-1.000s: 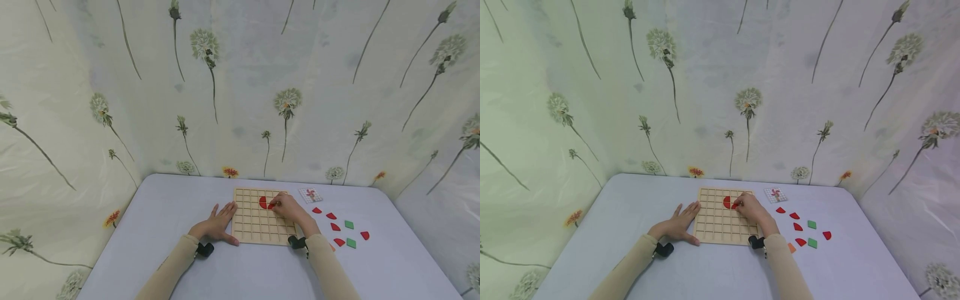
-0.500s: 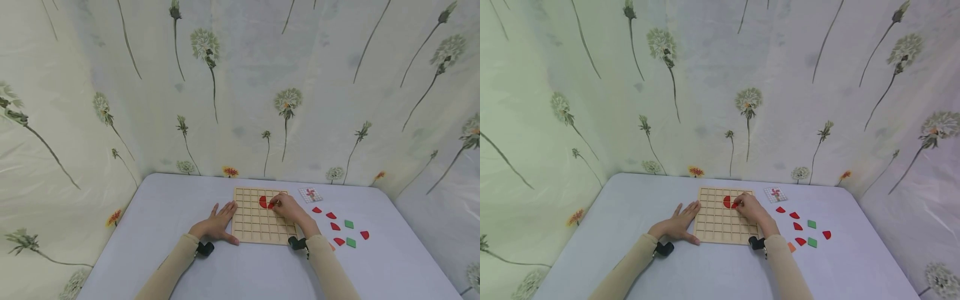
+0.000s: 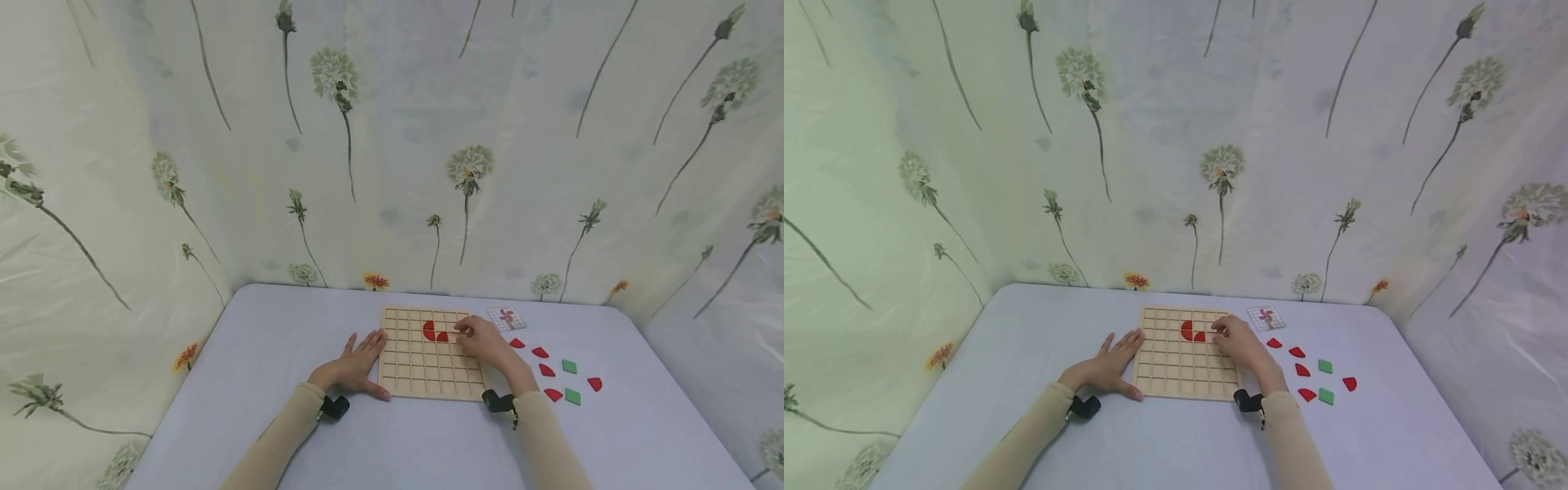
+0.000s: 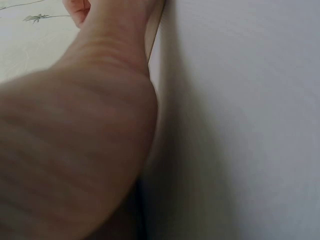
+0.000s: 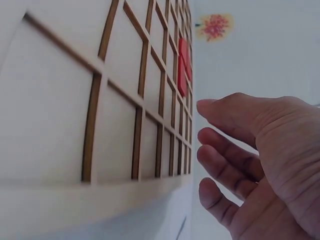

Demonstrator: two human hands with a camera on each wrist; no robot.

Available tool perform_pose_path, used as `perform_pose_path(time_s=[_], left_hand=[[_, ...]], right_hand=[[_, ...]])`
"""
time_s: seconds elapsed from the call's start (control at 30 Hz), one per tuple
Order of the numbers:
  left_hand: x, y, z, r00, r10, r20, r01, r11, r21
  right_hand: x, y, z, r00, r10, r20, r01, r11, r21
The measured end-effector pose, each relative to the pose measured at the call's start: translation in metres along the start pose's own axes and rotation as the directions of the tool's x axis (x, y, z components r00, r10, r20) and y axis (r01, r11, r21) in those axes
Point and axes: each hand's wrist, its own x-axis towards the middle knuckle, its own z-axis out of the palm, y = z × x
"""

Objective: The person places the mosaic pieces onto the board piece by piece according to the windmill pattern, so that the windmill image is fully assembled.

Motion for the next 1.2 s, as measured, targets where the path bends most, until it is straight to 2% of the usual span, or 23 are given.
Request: perform_pose_path(time_s=[0.23, 0.33, 0.47, 0.73, 0.93, 1.2], left_hand=[[0.000, -0.001, 0.000, 1.000, -0.005, -0.001, 0.005, 1.000, -0.001], [-0.001, 0.000, 0.000, 1.000, -0.005, -0.003, 0.005, 1.000, -0.007], [-0.001, 0.000, -0.001, 1.000, -0.005, -0.005, 0.005, 1.000, -0.004], [0.001, -0.002, 0.000, 1.000, 0.001, -0.007, -0.001, 1.000, 0.020], [0.002, -0.004, 0.002, 1.000, 0.005, -0.008, -0.005, 1.000, 0.019], [0.003, -0.002, 0.003, 1.000, 0.007, -0.011, -0.006, 1.000, 0.029]], right_hand=[[-0.009, 0.017, -0.016, 0.998, 0.033, -0.053, -0.034, 0.999, -0.024], [-0.014, 0.025, -0.022, 0.992, 0.095, -0.081, -0.099, 0.994, -0.047], [-0.019, 0.035, -0.028, 0.972, 0.205, -0.117, -0.215, 0.974, -0.073], [-0.030, 0.050, -0.039, 0.925, 0.339, -0.170, -0.357, 0.930, -0.090], [-0.038, 0.055, -0.045, 0.904, 0.390, -0.177, -0.410, 0.907, -0.092], [-0.041, 0.062, -0.042, 0.882, 0.451, -0.138, -0.463, 0.883, -0.075]])
